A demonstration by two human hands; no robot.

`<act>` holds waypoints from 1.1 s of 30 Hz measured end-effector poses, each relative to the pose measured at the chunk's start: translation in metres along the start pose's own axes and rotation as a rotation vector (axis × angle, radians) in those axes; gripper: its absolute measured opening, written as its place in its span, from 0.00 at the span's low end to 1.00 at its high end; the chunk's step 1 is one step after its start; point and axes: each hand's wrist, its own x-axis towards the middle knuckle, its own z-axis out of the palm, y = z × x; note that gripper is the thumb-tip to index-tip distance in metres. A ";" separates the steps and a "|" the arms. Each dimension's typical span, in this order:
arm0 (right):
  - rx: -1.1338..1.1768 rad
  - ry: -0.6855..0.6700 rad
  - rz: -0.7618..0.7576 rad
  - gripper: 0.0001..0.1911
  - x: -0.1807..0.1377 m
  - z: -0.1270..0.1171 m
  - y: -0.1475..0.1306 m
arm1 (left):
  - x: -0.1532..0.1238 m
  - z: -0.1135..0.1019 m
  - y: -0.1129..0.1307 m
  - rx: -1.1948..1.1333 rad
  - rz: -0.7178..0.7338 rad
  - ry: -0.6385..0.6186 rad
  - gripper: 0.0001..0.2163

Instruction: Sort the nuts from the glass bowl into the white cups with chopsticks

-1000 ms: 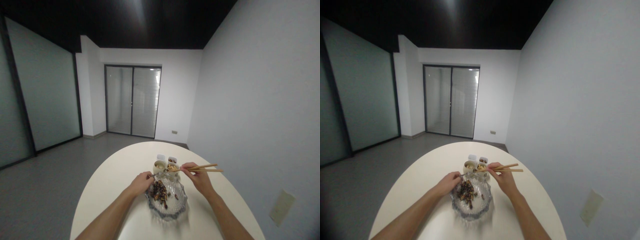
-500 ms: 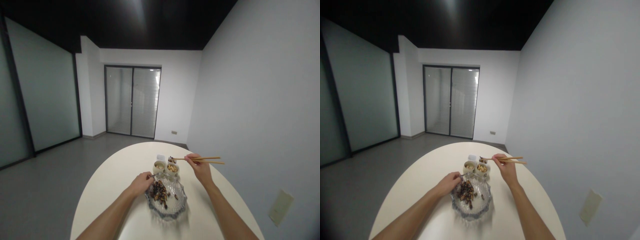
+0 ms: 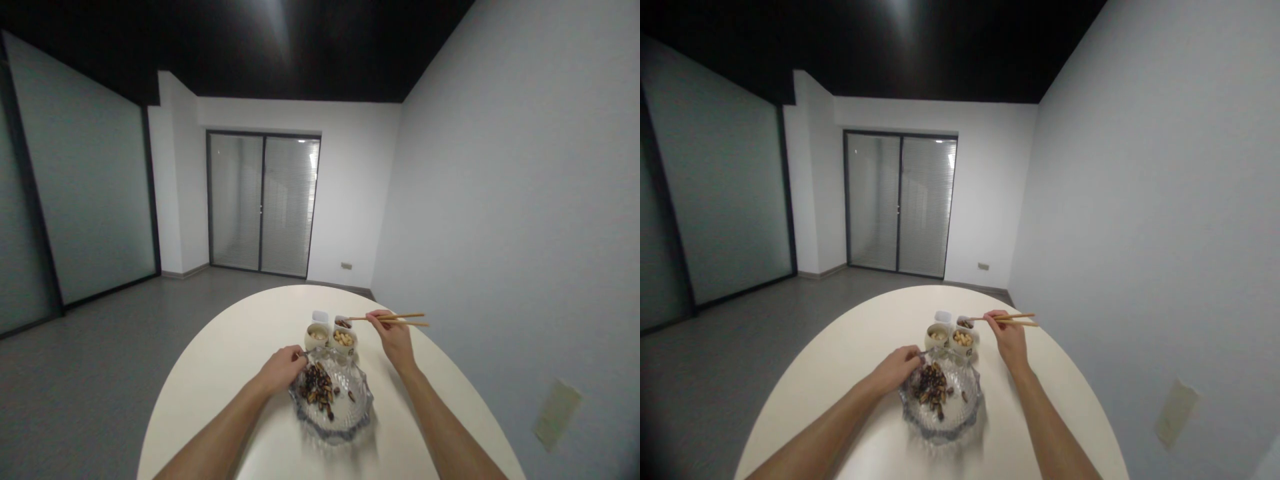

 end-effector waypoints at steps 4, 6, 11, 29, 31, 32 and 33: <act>0.095 -0.024 0.030 0.20 -0.012 -0.006 -0.022 | -0.001 0.000 0.001 0.001 0.002 0.003 0.12; 0.093 -0.101 0.011 0.18 -0.020 -0.012 -0.033 | -0.002 0.000 0.000 -0.003 0.006 0.002 0.12; 0.015 -0.342 -0.033 0.14 -0.037 -0.032 -0.054 | -0.003 0.002 -0.002 0.005 0.017 -0.005 0.12; -0.160 -0.639 -0.066 0.11 -0.048 -0.029 -0.075 | -0.002 0.003 0.000 0.019 -0.005 -0.007 0.14; -0.152 -0.640 -0.066 0.12 -0.049 -0.028 -0.074 | -0.002 0.004 -0.001 0.026 0.001 -0.002 0.14; -0.149 -0.641 -0.069 0.12 -0.049 -0.028 -0.074 | -0.002 0.004 -0.001 0.027 0.009 0.002 0.14; -0.146 -0.644 -0.072 0.12 -0.049 -0.028 -0.075 | -0.002 0.004 -0.002 0.026 0.018 0.006 0.14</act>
